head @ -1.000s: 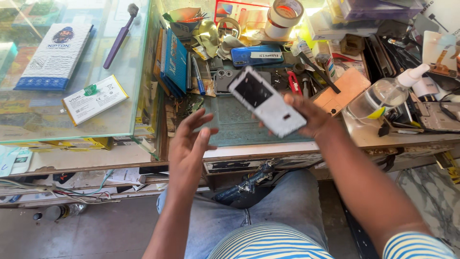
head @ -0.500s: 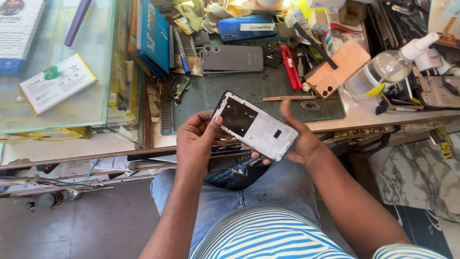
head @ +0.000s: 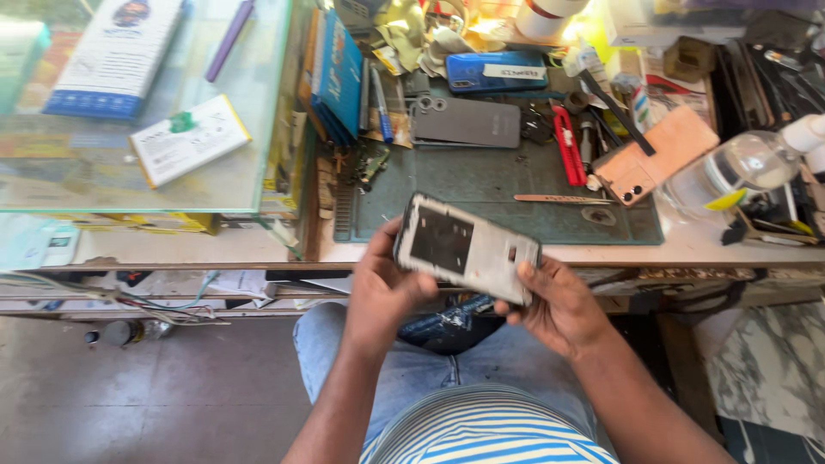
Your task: The person uses a metal prying tool to carefully separate the back cover of a smartphone from its frame. They work along the edges, prying and lifting the cover until it detaches, then set the cover aside.
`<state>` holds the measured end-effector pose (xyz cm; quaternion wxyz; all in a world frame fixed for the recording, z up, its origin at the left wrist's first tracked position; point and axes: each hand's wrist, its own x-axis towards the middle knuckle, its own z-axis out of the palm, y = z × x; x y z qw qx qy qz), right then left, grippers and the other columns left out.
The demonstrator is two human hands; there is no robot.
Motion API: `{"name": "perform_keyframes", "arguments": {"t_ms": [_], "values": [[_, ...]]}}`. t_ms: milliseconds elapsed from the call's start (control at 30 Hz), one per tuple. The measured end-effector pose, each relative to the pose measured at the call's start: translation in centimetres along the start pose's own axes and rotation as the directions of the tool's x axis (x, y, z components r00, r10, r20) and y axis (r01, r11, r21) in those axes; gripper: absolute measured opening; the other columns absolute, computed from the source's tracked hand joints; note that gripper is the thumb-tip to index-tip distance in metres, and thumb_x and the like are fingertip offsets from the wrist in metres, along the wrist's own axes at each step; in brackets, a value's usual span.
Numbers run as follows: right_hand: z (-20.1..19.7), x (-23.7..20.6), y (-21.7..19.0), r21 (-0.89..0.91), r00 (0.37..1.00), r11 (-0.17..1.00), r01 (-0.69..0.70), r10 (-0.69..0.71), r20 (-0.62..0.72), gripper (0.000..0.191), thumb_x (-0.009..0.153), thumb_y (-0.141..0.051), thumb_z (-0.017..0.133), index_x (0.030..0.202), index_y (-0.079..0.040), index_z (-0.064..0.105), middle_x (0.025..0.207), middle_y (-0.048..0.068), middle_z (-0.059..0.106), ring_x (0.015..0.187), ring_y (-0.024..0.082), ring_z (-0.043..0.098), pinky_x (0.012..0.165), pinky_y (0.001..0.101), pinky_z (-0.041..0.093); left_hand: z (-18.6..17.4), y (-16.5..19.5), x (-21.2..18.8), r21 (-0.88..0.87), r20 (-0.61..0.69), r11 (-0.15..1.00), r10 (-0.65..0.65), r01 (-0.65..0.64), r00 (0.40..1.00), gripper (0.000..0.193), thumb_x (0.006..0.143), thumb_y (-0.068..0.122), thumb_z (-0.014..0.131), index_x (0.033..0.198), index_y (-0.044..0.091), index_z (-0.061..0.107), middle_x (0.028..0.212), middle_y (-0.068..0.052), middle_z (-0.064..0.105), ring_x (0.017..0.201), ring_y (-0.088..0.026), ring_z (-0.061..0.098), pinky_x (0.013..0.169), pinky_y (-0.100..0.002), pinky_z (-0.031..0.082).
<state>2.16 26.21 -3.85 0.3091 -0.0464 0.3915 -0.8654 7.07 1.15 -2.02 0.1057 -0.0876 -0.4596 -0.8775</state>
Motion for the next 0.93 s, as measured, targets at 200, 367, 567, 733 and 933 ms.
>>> {"name": "perform_keyframes", "arguments": {"t_ms": [200, 367, 567, 733, 933], "values": [[1.5, -0.1, 1.7, 0.04, 0.985, 0.986, -0.163, 0.16, 0.064, 0.034, 0.101, -0.017, 0.062, 0.123, 0.009, 0.061, 0.096, 0.024, 0.075, 0.076, 0.027, 0.078, 0.058, 0.0329, 0.064, 0.9, 3.9, -1.8, 0.046, 0.149, 0.997, -0.061, 0.055, 0.987, 0.111, 0.077, 0.03, 0.094, 0.162, 0.004, 0.028, 0.16, -0.011, 0.052, 0.142, -0.022, 0.056, 0.12, -0.041, 0.047], [0.1, 1.7, -2.7, -0.31, 0.996, 0.949, 0.06, -0.076, -0.04, 0.031, 0.1, -0.017, 0.067, 0.121, 0.006, 0.063, 0.1, 0.021, 0.075, 0.081, 0.028, 0.076, 0.064, 0.0358, 0.064, 0.1, 9.1, -1.3, 0.692, -0.028, 0.719, -0.059, 0.062, 0.998, 0.079, 0.077, 0.016, 0.088, 0.147, 0.004, 0.053, 0.132, -0.015, 0.071, 0.118, -0.024, 0.072, 0.101, -0.038, 0.059], [-0.2, 6.2, -6.1, -0.627, 0.965, 0.774, -0.088, -0.089, -0.247, 0.039, 0.094, -0.025, 0.069, 0.121, 0.003, 0.067, 0.11, 0.016, 0.077, 0.087, 0.026, 0.078, 0.071, 0.0341, 0.065, -2.9, 18.2, 0.0, 0.918, 0.042, 0.366, 0.297, -0.154, 0.954, 0.023, 0.096, 0.011, 0.079, 0.117, 0.005, 0.075, 0.106, -0.008, 0.078, 0.092, -0.013, 0.072, 0.077, -0.026, 0.057], [1.5, 8.2, -5.5, -0.555, 0.979, 0.829, -0.074, -0.045, -0.197, 0.055, 0.092, -0.024, 0.071, 0.14, -0.003, 0.055, 0.111, 0.008, 0.074, 0.087, 0.018, 0.075, 0.074, 0.0323, 0.065, -7.2, 24.3, 6.0, 0.975, 0.218, -0.072, 0.493, -0.21, 0.842, 0.013, 0.1, 0.011, 0.075, 0.109, 0.001, 0.078, 0.1, -0.011, 0.077, 0.086, -0.017, 0.072, 0.079, -0.029, 0.052], [2.4, 7.9, -6.0, -0.835, 0.943, 0.499, -0.232, -0.096, -0.319, 0.077, 0.092, -0.022, 0.074, 0.161, -0.018, 0.04, 0.102, 0.018, 0.071, 0.072, 0.021, 0.067, 0.063, 0.0346, 0.057, -11.7, 26.8, 12.6, 0.886, 0.41, -0.411, 0.472, -0.216, 0.781, 0.021, 0.087, 0.012, 0.082, 0.102, -0.003, 0.08, 0.098, -0.021, 0.076, 0.079, -0.031, 0.072, 0.075, -0.041, 0.054]]}}
